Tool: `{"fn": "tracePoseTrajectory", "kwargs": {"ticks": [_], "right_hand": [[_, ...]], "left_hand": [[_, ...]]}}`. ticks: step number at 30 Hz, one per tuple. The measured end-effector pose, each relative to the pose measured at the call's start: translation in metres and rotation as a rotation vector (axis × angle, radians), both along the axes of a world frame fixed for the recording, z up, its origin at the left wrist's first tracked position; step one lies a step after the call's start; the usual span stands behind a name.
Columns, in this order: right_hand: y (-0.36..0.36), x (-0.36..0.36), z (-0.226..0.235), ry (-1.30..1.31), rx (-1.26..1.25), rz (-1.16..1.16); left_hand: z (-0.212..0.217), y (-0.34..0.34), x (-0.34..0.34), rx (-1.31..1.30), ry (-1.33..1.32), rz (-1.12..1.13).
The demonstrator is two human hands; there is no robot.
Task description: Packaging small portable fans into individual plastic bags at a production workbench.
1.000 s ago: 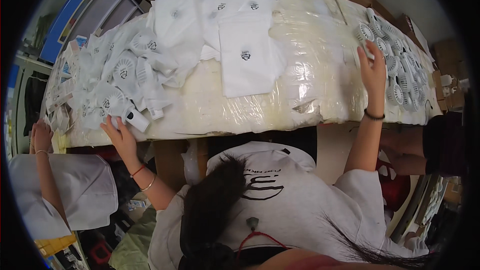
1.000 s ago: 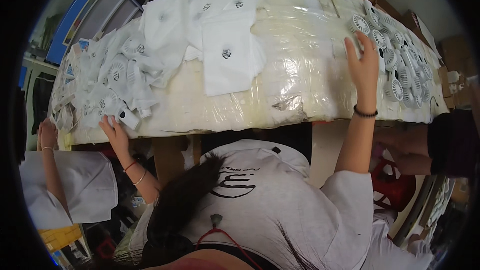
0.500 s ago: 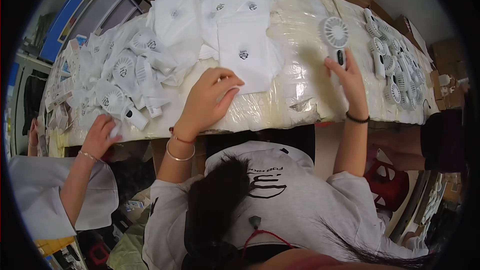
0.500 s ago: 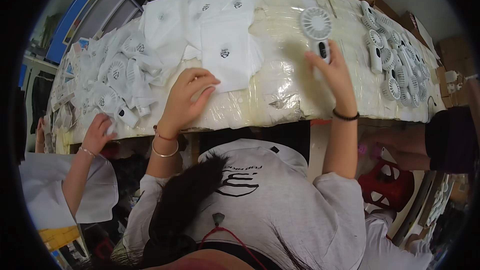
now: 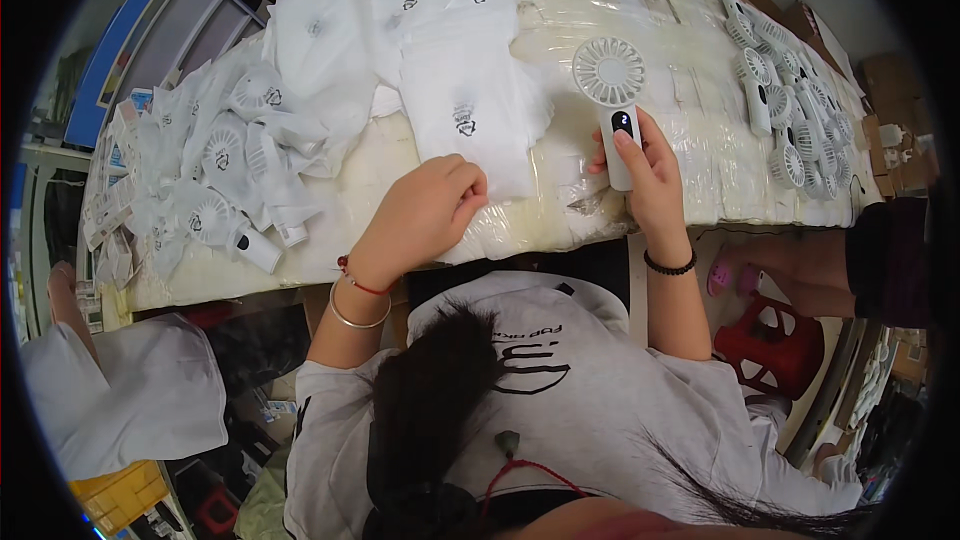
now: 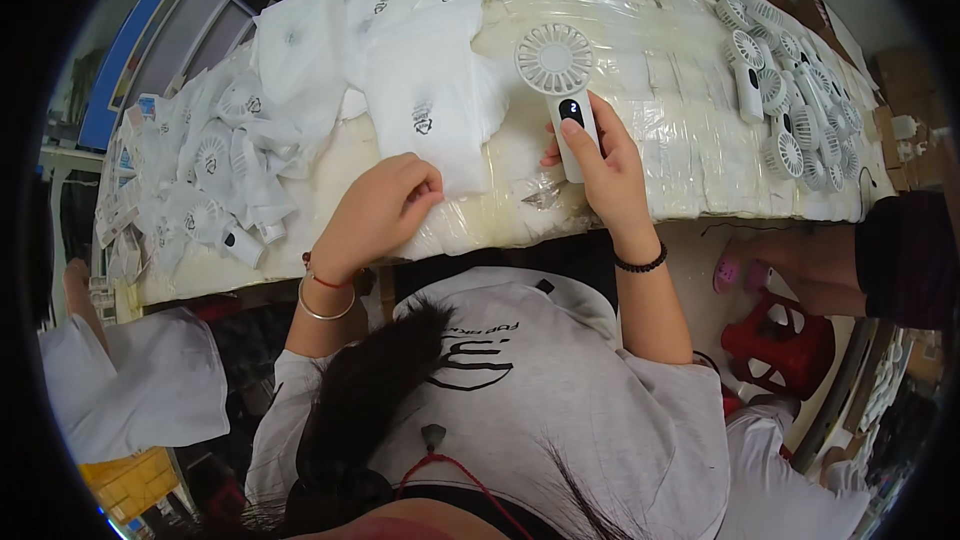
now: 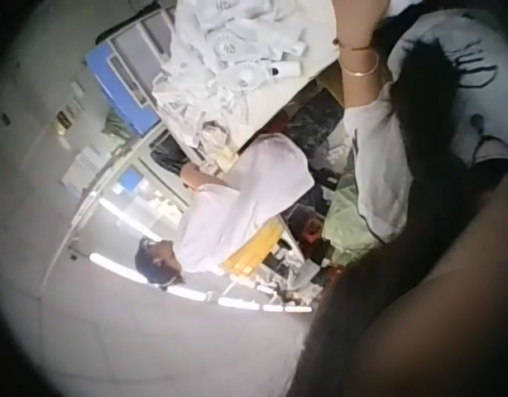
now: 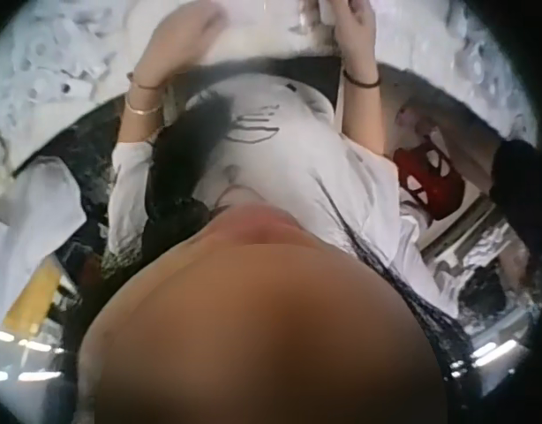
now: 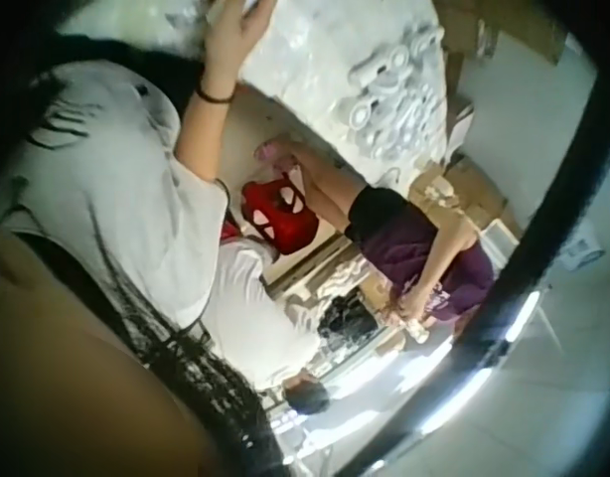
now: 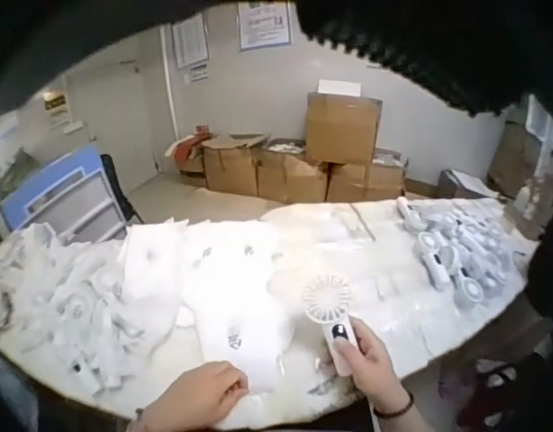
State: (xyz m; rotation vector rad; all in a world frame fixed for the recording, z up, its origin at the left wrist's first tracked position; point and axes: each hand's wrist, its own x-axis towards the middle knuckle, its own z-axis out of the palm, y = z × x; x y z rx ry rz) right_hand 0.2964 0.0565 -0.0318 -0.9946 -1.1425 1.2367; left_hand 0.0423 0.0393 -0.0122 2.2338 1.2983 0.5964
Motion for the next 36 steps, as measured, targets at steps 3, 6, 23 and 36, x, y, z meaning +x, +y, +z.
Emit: {"fn": "tracePoseTrajectory", "kwargs": {"ticks": [3,6,23,36], "right_hand": [[0.001,0.001,0.0,-0.008,-0.014,-0.006],[-0.004,0.002,-0.001,-0.039,-0.025,-0.037],[-0.059,-0.015,-0.015,0.712,-0.194,0.589],[-0.074,-0.055,0.004,0.394,-0.448,0.549]], "left_hand": [[-0.001,0.002,0.004,0.065,0.005,-0.016],[-0.004,0.003,0.006,0.144,-0.082,0.035],[-0.008,-0.03,-0.02,-0.023,-0.532,0.201],[-0.011,-0.044,-0.034,0.14,-0.692,-0.116]]}}
